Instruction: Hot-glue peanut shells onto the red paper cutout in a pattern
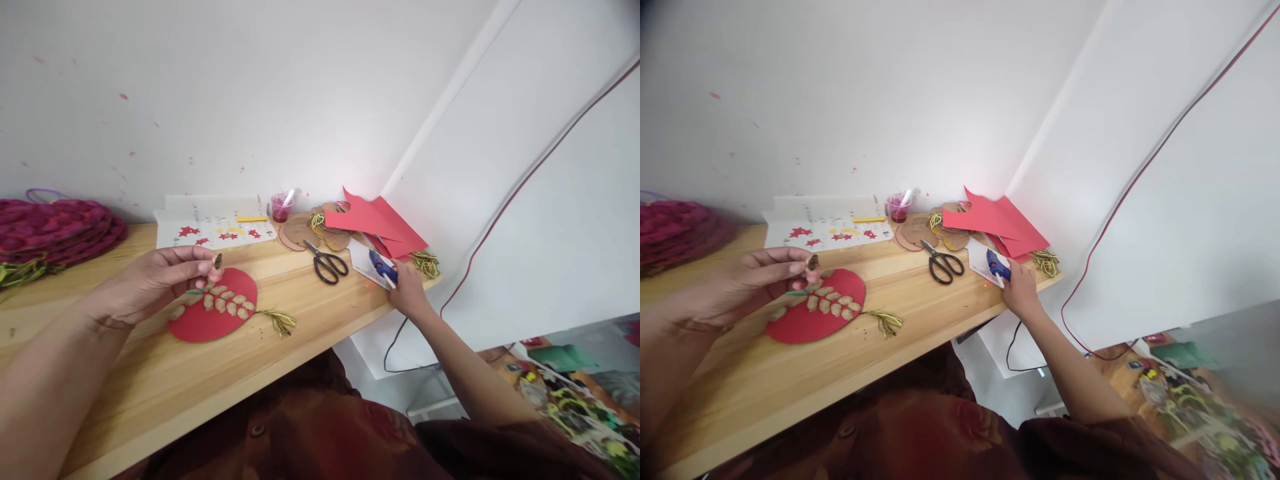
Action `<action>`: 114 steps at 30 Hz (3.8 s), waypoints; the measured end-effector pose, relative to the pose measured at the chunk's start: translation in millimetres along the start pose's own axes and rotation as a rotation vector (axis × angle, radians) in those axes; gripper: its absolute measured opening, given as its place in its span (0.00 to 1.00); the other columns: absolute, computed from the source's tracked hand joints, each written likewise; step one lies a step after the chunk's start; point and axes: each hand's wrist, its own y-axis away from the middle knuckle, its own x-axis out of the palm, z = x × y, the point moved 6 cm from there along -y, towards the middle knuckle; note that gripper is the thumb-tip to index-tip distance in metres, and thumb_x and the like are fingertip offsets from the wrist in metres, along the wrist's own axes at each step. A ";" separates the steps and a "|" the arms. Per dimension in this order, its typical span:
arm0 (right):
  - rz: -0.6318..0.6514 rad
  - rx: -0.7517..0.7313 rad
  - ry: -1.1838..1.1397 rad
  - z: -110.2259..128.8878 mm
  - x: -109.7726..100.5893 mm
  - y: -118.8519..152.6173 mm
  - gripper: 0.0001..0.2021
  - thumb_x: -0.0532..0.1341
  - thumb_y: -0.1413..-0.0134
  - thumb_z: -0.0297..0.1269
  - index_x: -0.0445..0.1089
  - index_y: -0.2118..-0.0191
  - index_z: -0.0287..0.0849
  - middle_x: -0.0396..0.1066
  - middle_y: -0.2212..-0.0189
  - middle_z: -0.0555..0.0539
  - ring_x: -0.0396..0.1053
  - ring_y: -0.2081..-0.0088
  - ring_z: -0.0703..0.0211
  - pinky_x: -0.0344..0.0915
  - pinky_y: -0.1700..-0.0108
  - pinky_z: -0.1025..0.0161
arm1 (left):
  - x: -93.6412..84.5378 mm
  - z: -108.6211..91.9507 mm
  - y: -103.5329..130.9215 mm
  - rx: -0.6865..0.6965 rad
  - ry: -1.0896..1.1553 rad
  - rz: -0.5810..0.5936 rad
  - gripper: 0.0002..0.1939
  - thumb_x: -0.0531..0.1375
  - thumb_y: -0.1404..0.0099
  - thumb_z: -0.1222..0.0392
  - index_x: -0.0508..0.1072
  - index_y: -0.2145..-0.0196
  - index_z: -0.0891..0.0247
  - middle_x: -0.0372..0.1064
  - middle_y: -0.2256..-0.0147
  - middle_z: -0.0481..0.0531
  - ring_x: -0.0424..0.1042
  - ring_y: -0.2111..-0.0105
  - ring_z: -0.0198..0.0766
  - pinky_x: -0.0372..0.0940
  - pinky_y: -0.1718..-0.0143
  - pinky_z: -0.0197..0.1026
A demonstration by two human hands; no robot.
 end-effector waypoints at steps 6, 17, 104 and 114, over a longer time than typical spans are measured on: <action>0.045 -0.100 0.213 -5.8 18.0 -12.1 0.31 0.53 0.46 0.25 0.62 0.35 0.32 0.68 0.57 0.31 0.60 0.53 0.37 0.57 0.46 0.42 | 3.7 -1.2 0.0 0.007 -0.005 0.003 0.10 0.73 0.45 0.58 0.79 0.65 0.59 0.78 0.70 0.49 0.70 0.70 0.33 0.65 0.66 0.35; 0.265 -0.213 0.129 -7.0 19.5 -19.7 0.36 0.56 0.55 0.22 0.64 0.35 0.31 0.74 0.50 0.32 0.70 0.51 0.43 0.66 0.48 0.51 | 2.6 -1.2 -0.1 0.004 -0.014 0.013 0.08 0.72 0.43 0.59 0.79 0.65 0.60 0.78 0.69 0.50 0.70 0.69 0.35 0.65 0.66 0.36; 0.472 -0.261 -1.121 287.5 58.8 -18.6 0.05 0.70 0.52 0.32 0.75 0.67 0.43 0.77 0.71 0.50 0.71 0.70 0.60 0.68 0.66 0.62 | 32.5 7.7 -3.7 0.080 0.246 -0.065 0.15 0.75 0.48 0.60 0.79 0.63 0.65 0.79 0.68 0.50 0.77 0.71 0.31 0.73 0.66 0.33; 0.615 -0.024 -1.302 290.7 61.6 -20.1 0.10 0.71 0.53 0.41 0.73 0.72 0.42 0.68 0.84 0.55 0.62 0.81 0.68 0.59 0.78 0.67 | 34.8 7.3 -3.5 0.187 0.177 -0.100 0.12 0.73 0.43 0.58 0.79 0.63 0.63 0.80 0.67 0.50 0.78 0.67 0.33 0.73 0.64 0.34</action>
